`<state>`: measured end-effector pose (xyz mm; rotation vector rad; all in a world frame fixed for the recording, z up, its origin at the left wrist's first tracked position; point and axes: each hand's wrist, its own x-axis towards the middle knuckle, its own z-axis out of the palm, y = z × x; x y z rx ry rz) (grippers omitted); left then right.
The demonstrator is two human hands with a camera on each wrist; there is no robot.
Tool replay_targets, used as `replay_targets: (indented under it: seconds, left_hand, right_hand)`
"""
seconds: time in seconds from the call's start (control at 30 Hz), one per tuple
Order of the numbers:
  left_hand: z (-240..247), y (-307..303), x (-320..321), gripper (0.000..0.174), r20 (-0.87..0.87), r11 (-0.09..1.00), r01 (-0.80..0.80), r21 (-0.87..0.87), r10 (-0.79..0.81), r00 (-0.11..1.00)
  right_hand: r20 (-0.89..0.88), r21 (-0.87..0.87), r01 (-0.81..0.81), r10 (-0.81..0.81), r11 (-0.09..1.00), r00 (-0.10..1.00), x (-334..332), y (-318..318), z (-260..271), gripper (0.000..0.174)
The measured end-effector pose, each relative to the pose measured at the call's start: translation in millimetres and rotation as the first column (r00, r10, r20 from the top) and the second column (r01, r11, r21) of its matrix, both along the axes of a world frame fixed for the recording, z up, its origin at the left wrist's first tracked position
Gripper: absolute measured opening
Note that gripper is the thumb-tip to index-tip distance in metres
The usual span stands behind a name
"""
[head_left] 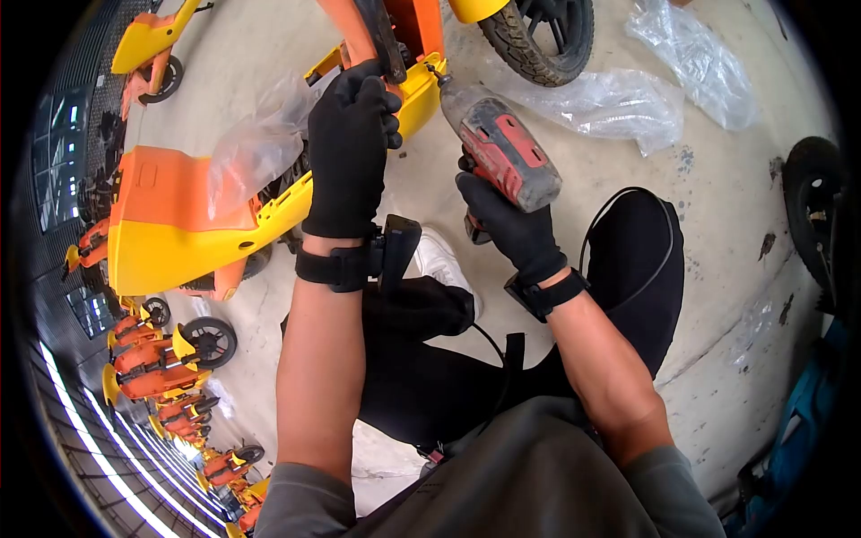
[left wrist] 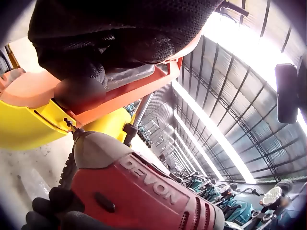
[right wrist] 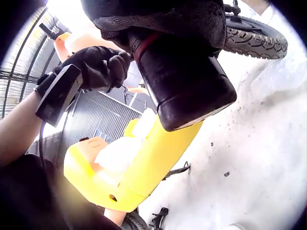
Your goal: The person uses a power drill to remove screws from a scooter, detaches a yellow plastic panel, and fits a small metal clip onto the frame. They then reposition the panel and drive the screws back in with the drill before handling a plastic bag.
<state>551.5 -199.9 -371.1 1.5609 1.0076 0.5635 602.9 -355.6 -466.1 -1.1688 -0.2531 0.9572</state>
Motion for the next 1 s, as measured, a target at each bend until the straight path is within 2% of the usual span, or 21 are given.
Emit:
replay_targets:
  seconds: [0.23, 0.33, 0.4, 0.5, 0.67, 0.73, 0.8, 0.87, 0.93, 1.0]
  left_hand:
    - [2, 2, 1, 0.03, 0.045, 0.996, 0.026, -0.08, -0.023, 0.999]
    - [1, 5, 1, 0.029, 0.066, 0.993, 0.059, -0.105, -0.053, 0.996]
    - [0, 7, 1, 0.029, 0.064, 0.992, 0.069, -0.106, -0.062, 0.996]
    - [1, 8, 2, 0.027, 0.055, 0.993, 0.075, -0.093, -0.07, 0.996]
    - [0, 9, 2, 0.026, 0.052, 0.992, 0.068, -0.106, -0.063, 0.997]
    - [1, 8, 3, 0.023, 0.029, 0.995, 0.066, -0.081, -0.064, 0.998]
    - [3, 7, 5, 0.019, 0.015, 0.996, 0.065, -0.054, -0.064, 0.998]
    - [1, 5, 7, 0.016, 0.001, 0.997, 0.065, -0.03, -0.065, 0.998]
    - [-1, 6, 7, 0.013, -0.056, 0.993, 0.089, 0.078, -0.084, 0.995]
    - [-4, 8, 4, 0.015, -0.08, 0.988, 0.114, 0.102, -0.106, 0.991]
  right_hand:
    - [0.05, 0.037, 0.037, -0.039, 0.999, 0.998, -1, 7, -5, 0.026]
    - [0.074, 0.001, 0.029, -0.029, 1.0, 0.997, -2, 12, -19, 0.027]
    - [0.324, -0.03, 0.064, -0.051, 0.997, 0.945, -6, 16, -29, 0.036]
    - [0.346, -0.054, 0.06, -0.037, 0.997, 0.938, -9, 18, -30, 0.042]
    - [0.369, -0.041, 0.058, -0.039, 0.997, 0.928, -12, 21, -36, 0.043]
    - [0.384, -0.028, 0.059, -0.044, 0.998, 0.922, -12, 23, -38, 0.043]
    - [0.524, -0.016, 0.129, -0.101, 0.992, 0.846, -12, 24, -38, 0.043]
    - [0.541, -0.016, 0.139, -0.108, 0.99, 0.834, -13, 25, -39, 0.042]
    - [0.556, -0.013, 0.146, -0.114, 0.989, 0.823, -12, 27, -40, 0.042]
    - [0.512, -0.009, 0.11, -0.09, 0.994, 0.854, -11, 27, -42, 0.041]
